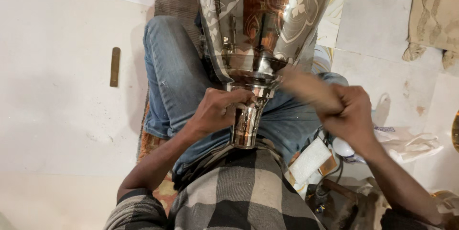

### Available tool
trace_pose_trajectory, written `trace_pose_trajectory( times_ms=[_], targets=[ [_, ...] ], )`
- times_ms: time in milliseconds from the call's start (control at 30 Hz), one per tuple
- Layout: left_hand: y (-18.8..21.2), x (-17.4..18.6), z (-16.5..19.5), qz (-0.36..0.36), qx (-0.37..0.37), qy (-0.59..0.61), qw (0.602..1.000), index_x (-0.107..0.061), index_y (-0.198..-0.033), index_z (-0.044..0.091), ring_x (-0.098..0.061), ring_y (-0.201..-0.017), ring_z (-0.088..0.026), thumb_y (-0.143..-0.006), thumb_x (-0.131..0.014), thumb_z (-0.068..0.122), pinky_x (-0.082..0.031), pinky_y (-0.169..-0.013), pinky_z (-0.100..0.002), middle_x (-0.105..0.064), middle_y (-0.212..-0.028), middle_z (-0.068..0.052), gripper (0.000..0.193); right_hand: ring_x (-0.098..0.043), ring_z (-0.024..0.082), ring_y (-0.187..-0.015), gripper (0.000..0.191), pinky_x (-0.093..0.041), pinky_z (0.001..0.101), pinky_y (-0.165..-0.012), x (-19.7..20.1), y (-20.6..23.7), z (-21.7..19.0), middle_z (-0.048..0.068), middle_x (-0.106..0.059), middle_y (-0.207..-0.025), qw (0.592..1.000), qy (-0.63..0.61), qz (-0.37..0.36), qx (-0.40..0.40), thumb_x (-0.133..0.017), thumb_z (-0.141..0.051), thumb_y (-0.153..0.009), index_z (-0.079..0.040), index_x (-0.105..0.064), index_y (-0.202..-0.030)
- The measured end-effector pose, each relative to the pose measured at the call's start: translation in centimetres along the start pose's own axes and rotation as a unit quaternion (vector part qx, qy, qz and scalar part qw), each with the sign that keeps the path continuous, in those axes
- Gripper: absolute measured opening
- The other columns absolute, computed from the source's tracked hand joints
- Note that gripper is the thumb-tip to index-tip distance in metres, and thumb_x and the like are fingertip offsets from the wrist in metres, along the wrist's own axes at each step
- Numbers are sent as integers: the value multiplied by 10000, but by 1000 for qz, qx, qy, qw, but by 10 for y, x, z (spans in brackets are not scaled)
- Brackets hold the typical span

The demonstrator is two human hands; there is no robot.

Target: The person sits cross-legged on the floor and repeatedly hammers a small metal piece held against the base of a large decorative metal vase. The person uses a wooden mallet to strike the metal piece while holding it in place with the other hand.

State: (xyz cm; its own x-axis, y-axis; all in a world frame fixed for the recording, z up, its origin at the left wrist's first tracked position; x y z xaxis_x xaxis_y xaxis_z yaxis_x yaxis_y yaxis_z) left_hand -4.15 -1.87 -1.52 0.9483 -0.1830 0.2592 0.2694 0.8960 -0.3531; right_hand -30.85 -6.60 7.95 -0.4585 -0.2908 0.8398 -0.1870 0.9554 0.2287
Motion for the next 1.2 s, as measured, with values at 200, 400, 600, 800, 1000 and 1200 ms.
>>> trace_pose_trajectory(
  times_ms=[200,400,600,800,1000,1200],
  targets=[
    [11,-7,-10,45,23,9,999,-721,-1149,-2,-793,-882,-227,-767,-551,-184,-685,-769,-299,-771,-1108,-158,455,-602,276,-631,439,-487,405,-727,10,-25,-46,119,-676,-683,960,135,-21,245,-760,-25,-491,17,-697,-923],
    [15,-5,-14,111,29,120,986,-694,-1167,1,-798,-923,-218,-923,-583,-182,-678,-809,-298,-773,-1082,-117,325,-610,224,-597,209,-481,368,-555,7,-42,-29,89,-674,-674,992,-52,-71,87,-770,-78,-708,-32,-697,-898],
    [14,-9,-15,117,73,120,983,-694,-1189,-18,-798,-901,-206,-892,-575,-183,-699,-803,-295,-779,-1028,-101,360,-654,193,-595,341,-511,351,-710,5,-62,-48,65,-701,-652,949,255,-133,129,-798,-129,-599,-105,-752,-936],
    [18,-3,-6,204,93,99,969,-712,-1043,20,-802,-852,-177,-877,-609,-187,-695,-767,-296,-794,-962,-83,285,-613,183,-528,244,-440,344,-624,5,-77,-73,43,-666,-592,934,269,-211,102,-768,-161,-674,-115,-733,-911],
    [22,-3,-3,216,132,101,962,-703,-1060,12,-799,-825,-175,-867,-625,-167,-688,-747,-292,-793,-938,-92,274,-597,145,-484,231,-468,311,-503,1,-88,-73,14,-640,-617,877,400,-249,94,-731,-178,-768,-141,-723,-996],
    [9,-10,-2,147,81,113,979,-715,-1110,38,-805,-862,-171,-923,-638,-150,-702,-752,-289,-793,-1004,-95,276,-653,165,-509,390,-533,341,-562,-13,-80,-62,53,-709,-627,942,262,-196,77,-765,-109,-675,-112,-738,-1065]
  ],
)
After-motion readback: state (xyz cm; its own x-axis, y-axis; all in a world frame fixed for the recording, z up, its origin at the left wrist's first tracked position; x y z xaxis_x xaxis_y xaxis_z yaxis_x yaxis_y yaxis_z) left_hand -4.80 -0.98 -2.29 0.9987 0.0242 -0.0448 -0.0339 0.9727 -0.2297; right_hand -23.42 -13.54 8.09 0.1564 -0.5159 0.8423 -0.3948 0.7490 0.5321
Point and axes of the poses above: each hand's wrist, its own y-axis away from the middle knuckle, its own x-axis out of the back of the hand, z = x × y, the point moved 7 cm from there along -y, towards the middle knuckle
